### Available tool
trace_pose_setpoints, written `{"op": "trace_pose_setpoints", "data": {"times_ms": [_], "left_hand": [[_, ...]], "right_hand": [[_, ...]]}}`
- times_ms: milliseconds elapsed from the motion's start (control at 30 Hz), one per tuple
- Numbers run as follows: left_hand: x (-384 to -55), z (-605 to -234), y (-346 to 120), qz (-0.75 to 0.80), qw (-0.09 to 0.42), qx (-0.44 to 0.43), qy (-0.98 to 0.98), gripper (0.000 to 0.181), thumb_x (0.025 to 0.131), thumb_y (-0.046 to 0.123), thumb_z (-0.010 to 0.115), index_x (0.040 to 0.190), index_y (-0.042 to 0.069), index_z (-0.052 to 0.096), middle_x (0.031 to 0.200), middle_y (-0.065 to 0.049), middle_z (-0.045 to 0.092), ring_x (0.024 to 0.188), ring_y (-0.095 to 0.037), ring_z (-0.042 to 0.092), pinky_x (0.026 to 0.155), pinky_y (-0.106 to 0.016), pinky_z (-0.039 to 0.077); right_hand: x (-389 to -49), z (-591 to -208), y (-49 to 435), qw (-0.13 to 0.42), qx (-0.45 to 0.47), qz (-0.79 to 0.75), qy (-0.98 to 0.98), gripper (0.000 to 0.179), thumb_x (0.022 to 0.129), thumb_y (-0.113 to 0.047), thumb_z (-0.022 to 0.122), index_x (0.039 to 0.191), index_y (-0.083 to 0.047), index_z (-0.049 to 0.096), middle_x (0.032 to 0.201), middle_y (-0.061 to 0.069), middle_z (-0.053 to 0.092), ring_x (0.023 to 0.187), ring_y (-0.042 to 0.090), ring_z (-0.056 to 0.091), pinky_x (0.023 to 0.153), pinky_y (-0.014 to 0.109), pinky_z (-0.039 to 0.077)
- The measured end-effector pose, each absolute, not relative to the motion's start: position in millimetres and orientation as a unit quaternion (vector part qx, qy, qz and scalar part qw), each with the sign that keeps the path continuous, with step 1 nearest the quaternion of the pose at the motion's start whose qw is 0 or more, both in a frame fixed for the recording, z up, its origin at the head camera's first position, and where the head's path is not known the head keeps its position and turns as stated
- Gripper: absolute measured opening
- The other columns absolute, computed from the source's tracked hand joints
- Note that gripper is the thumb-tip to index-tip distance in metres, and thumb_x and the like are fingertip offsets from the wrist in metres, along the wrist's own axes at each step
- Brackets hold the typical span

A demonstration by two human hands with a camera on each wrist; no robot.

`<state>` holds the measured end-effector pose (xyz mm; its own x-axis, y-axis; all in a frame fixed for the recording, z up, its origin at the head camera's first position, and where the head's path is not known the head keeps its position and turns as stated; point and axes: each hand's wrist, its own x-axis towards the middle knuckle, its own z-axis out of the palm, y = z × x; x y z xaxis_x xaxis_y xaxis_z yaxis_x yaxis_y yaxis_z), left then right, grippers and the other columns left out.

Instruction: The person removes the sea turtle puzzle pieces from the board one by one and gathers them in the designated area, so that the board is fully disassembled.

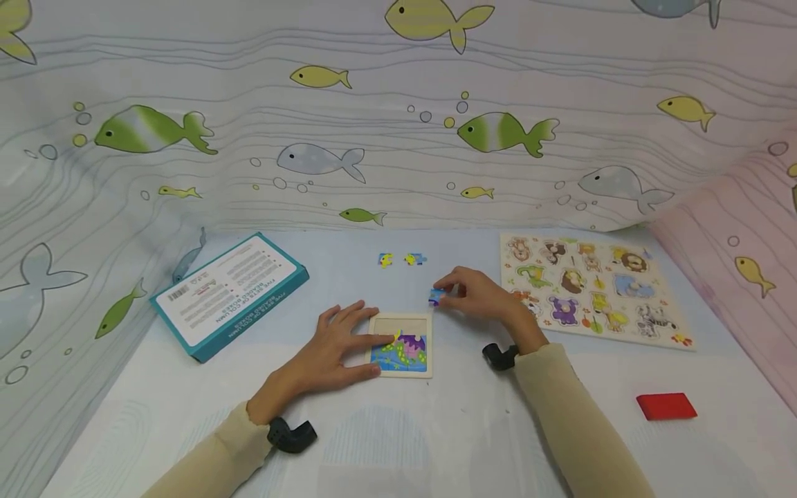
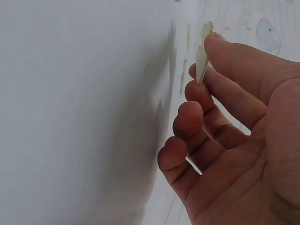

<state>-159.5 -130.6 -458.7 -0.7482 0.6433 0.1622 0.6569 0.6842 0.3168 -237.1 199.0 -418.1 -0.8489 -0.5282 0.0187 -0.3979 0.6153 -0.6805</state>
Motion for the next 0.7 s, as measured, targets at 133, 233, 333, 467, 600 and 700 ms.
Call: {"op": "trace_pose_setpoints", "data": {"times_ms": [133, 233, 333, 467, 600, 700], "left_hand": [[-159, -459, -131, -0.182, 0.019, -0.354, -0.917, 0.052, 0.092, 0.064, 0.059, 0.141, 0.048, 0.057, 0.161, -0.003, 0.039, 0.156, -0.033, 0.023, 0.119, -0.067, 0.014], [-159, -460, -131, -0.183, 0.020, -0.355, -0.916, 0.052, 0.092, 0.065, 0.059, 0.141, 0.047, 0.057, 0.161, -0.004, 0.039, 0.156, -0.033, 0.023, 0.119, -0.067, 0.015], [-158, -461, -131, -0.183, 0.020, -0.355, -0.917, 0.052, 0.092, 0.065, 0.058, 0.142, 0.048, 0.056, 0.162, -0.004, 0.039, 0.156, -0.033, 0.023, 0.119, -0.067, 0.015], [-158, -461, -131, -0.183, 0.014, -0.355, -0.917, 0.053, 0.093, 0.067, 0.057, 0.142, 0.050, 0.054, 0.162, -0.004, 0.038, 0.156, -0.033, 0.022, 0.119, -0.067, 0.013], [-157, -461, -132, -0.184, 0.019, -0.359, -0.915, 0.052, 0.093, 0.067, 0.056, 0.142, 0.050, 0.054, 0.162, -0.004, 0.039, 0.156, -0.033, 0.023, 0.119, -0.067, 0.014], [-158, -461, -132, -0.182, 0.027, -0.362, -0.914, 0.053, 0.093, 0.067, 0.056, 0.142, 0.050, 0.054, 0.161, -0.004, 0.039, 0.156, -0.034, 0.024, 0.119, -0.067, 0.015]], "right_hand": [[-248, -415, 202, 0.095, -0.256, -0.341, 0.900, 0.032, 0.094, -0.017, 0.073, 0.125, -0.008, 0.070, 0.108, 0.005, 0.067, 0.082, 0.017, 0.054, 0.071, 0.028, 0.046], [-258, -415, 206, 0.094, -0.256, -0.335, 0.902, 0.032, 0.095, -0.017, 0.072, 0.126, -0.007, 0.069, 0.111, 0.008, 0.067, 0.083, 0.017, 0.055, 0.072, 0.030, 0.046], [-268, -417, 209, 0.090, -0.255, -0.333, 0.903, 0.033, 0.096, -0.018, 0.071, 0.127, -0.007, 0.069, 0.114, 0.010, 0.067, 0.083, 0.018, 0.055, 0.072, 0.031, 0.046], [-280, -420, 214, 0.089, -0.245, -0.329, 0.907, 0.034, 0.096, -0.018, 0.071, 0.128, -0.007, 0.069, 0.117, 0.012, 0.067, 0.084, 0.018, 0.055, 0.073, 0.030, 0.046], [-288, -421, 216, 0.090, -0.230, -0.322, 0.914, 0.034, 0.095, -0.018, 0.072, 0.127, -0.008, 0.070, 0.120, 0.012, 0.068, 0.086, 0.019, 0.055, 0.075, 0.030, 0.046], [-292, -421, 216, 0.087, -0.227, -0.319, 0.916, 0.033, 0.095, -0.016, 0.072, 0.127, -0.007, 0.070, 0.121, 0.013, 0.068, 0.088, 0.020, 0.055, 0.076, 0.032, 0.046]]}}
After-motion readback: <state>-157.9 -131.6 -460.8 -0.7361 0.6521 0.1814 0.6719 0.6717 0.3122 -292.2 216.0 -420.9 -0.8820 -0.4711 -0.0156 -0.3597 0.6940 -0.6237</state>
